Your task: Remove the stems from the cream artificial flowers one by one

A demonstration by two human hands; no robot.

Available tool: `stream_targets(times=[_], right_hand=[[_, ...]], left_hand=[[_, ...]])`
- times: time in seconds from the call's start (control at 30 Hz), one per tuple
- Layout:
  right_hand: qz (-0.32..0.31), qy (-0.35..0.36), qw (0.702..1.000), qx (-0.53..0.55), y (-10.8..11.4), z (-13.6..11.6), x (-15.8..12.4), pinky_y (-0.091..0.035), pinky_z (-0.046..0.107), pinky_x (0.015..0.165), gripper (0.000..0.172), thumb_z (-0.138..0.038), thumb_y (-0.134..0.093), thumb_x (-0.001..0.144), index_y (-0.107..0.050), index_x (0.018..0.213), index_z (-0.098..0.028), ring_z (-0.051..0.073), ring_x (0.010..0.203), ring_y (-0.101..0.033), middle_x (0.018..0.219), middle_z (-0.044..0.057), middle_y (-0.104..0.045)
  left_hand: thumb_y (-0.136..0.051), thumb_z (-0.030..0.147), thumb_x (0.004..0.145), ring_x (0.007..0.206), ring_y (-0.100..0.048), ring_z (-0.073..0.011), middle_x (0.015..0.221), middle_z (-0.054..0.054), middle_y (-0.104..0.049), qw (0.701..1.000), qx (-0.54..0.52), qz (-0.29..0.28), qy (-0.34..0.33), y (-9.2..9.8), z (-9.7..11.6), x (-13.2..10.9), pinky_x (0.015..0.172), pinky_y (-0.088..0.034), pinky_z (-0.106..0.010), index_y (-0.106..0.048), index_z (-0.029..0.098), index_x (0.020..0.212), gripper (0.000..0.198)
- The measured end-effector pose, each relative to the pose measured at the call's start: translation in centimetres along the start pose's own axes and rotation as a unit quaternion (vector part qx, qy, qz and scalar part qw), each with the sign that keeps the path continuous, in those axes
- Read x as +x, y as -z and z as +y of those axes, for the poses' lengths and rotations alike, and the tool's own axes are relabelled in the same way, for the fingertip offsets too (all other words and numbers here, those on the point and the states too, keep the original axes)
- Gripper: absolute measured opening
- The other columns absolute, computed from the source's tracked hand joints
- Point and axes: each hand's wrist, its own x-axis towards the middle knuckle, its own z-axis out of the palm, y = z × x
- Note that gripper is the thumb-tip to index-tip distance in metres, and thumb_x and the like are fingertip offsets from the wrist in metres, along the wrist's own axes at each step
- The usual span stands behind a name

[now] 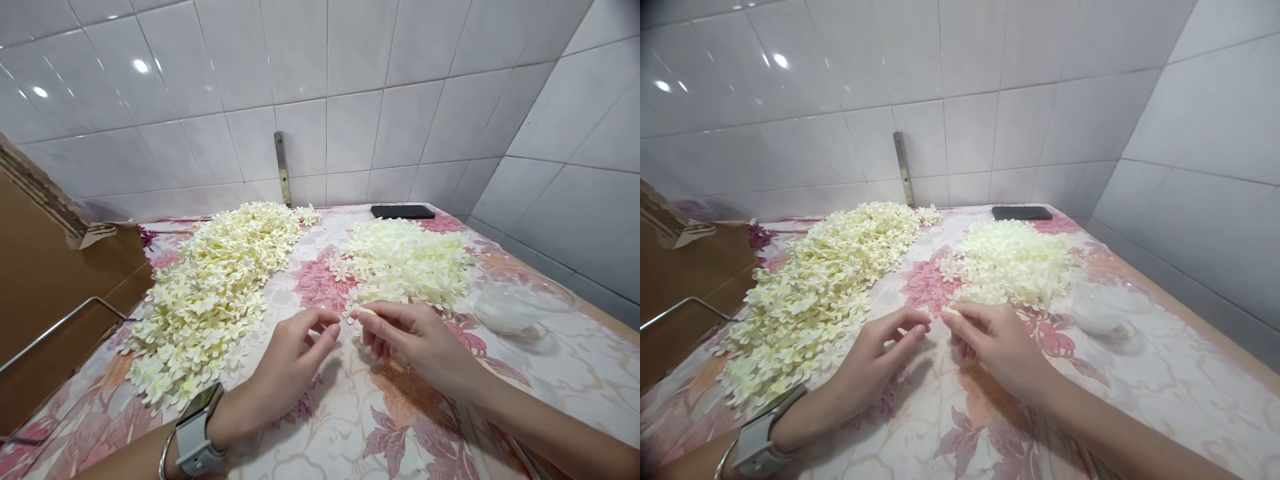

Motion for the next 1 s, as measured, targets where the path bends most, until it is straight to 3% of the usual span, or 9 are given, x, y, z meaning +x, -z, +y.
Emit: stream_targets(times=[0.17, 0.3, 0.37, 0.53, 0.63, 0.7, 0.8, 0.9, 1.0], right_hand=[[0.0, 0.03, 0.999, 0.038, 0.0, 0.8, 0.3, -0.055, 0.033, 0.074, 0.035, -0.041, -0.045, 0.089, -0.055, 0.115, -0.02, 0.018, 0.081, -0.068, 0.094, 0.007, -0.068], [-0.037, 0.012, 0.999, 0.005, 0.0, 0.6, 0.2, -0.05, 0.025, 0.059, 0.032, -0.044, -0.043, 0.09, -0.06, 0.079, -0.019, 0.014, 0.062, -0.063, 0.07, 0.003, -0.066], [-0.04, -0.012, 0.998, -0.044, 0.1, 0.1, 0.2, -0.04, 0.022, 0.047, 0.042, -0.047, -0.047, 0.088, -0.049, 0.056, -0.019, 0.011, 0.046, -0.052, 0.049, -0.002, -0.054], [-0.006, 0.001, 0.994, -0.11, 0.1, -0.4, 0.0, -0.027, 0.023, 0.043, 0.047, -0.049, -0.044, 0.088, -0.042, 0.051, -0.02, 0.008, 0.041, -0.032, 0.043, -0.006, -0.032], [-0.021, 0.01, 0.999, -0.037, -0.1, 0.0, -0.2, -0.04, 0.022, 0.049, 0.038, -0.044, -0.039, 0.092, -0.052, 0.066, -0.02, 0.01, 0.05, -0.049, 0.055, -0.003, -0.049], [-0.031, 0.003, 0.999, 0.022, -0.1, 0.3, -0.2, -0.05, 0.025, 0.058, 0.029, -0.044, -0.039, 0.093, -0.057, 0.094, -0.021, 0.013, 0.062, -0.06, 0.075, 0.002, -0.062], [-0.032, 0.003, 0.998, 0.058, -0.3, 0.6, 0.0, -0.056, 0.029, 0.067, 0.038, -0.046, -0.043, 0.091, -0.047, 0.12, -0.021, 0.016, 0.076, -0.066, 0.095, 0.007, -0.066], [-0.049, -0.025, 0.996, 0.072, -0.2, 0.4, 0.0, -0.054, 0.026, 0.056, 0.036, -0.051, -0.043, 0.089, -0.056, 0.092, -0.018, 0.015, 0.062, -0.066, 0.075, 0.005, -0.067], [-0.019, -0.074, 0.996, 0.04, 0.1, 0.1, 0.0, -0.042, 0.02, 0.04, 0.045, -0.055, -0.044, 0.087, -0.047, 0.061, -0.019, 0.01, 0.039, -0.053, 0.046, -0.002, -0.055]], left_hand=[[-0.045, 0.027, 0.09, 0.069, -0.057, -0.0118, 0.082, 0.0, -0.064, 0.999, -0.034, -0.014, 0.023, -0.1, -0.8, -0.5, 0.062, -0.042, -0.02, -0.06, 0.018, 0.09, 0.017], [-0.045, 0.028, 0.09, 0.068, -0.057, -0.0116, 0.081, 0.001, -0.063, 0.999, -0.045, -0.009, 0.026, -0.1, -0.7, -0.4, 0.062, -0.042, -0.02, -0.059, 0.019, 0.09, 0.017], [-0.044, 0.028, 0.09, 0.069, -0.057, -0.0122, 0.08, 0.001, -0.062, 0.999, -0.044, -0.011, 0.03, -0.1, -0.7, -0.4, 0.062, -0.042, -0.02, -0.059, 0.019, 0.09, 0.018], [-0.042, 0.033, 0.091, 0.069, -0.056, -0.0132, 0.079, 0.0, -0.062, 0.997, -0.051, -0.017, 0.046, -0.1, -0.8, -0.6, 0.059, -0.042, -0.021, -0.059, 0.02, 0.092, 0.02], [-0.042, 0.032, 0.09, 0.066, -0.056, -0.0126, 0.078, 0.001, -0.061, 0.997, -0.057, -0.019, 0.049, -0.1, -0.8, -0.6, 0.058, -0.041, -0.02, -0.059, 0.021, 0.092, 0.02], [-0.043, 0.03, 0.09, 0.066, -0.055, -0.0121, 0.077, 0.001, -0.062, 0.997, -0.061, -0.017, 0.041, -0.1, -0.7, -0.6, 0.059, -0.041, -0.02, -0.059, 0.02, 0.092, 0.019], [-0.044, 0.028, 0.09, 0.068, -0.056, -0.0122, 0.078, 0.001, -0.063, 0.997, -0.067, -0.012, 0.033, -0.1, -0.6, -0.4, 0.061, -0.041, -0.02, -0.059, 0.02, 0.091, 0.017], [-0.043, 0.027, 0.09, 0.069, -0.057, -0.0131, 0.079, 0.0, -0.063, 0.997, -0.066, -0.012, 0.038, -0.1, -0.5, -0.4, 0.062, -0.042, -0.021, -0.058, 0.019, 0.091, 0.017], [-0.043, 0.028, 0.09, 0.069, -0.057, -0.0136, 0.078, 0.0, -0.061, 0.997, -0.057, -0.011, 0.041, 0.0, -0.4, -0.5, 0.062, -0.042, -0.021, -0.058, 0.019, 0.091, 0.018]])
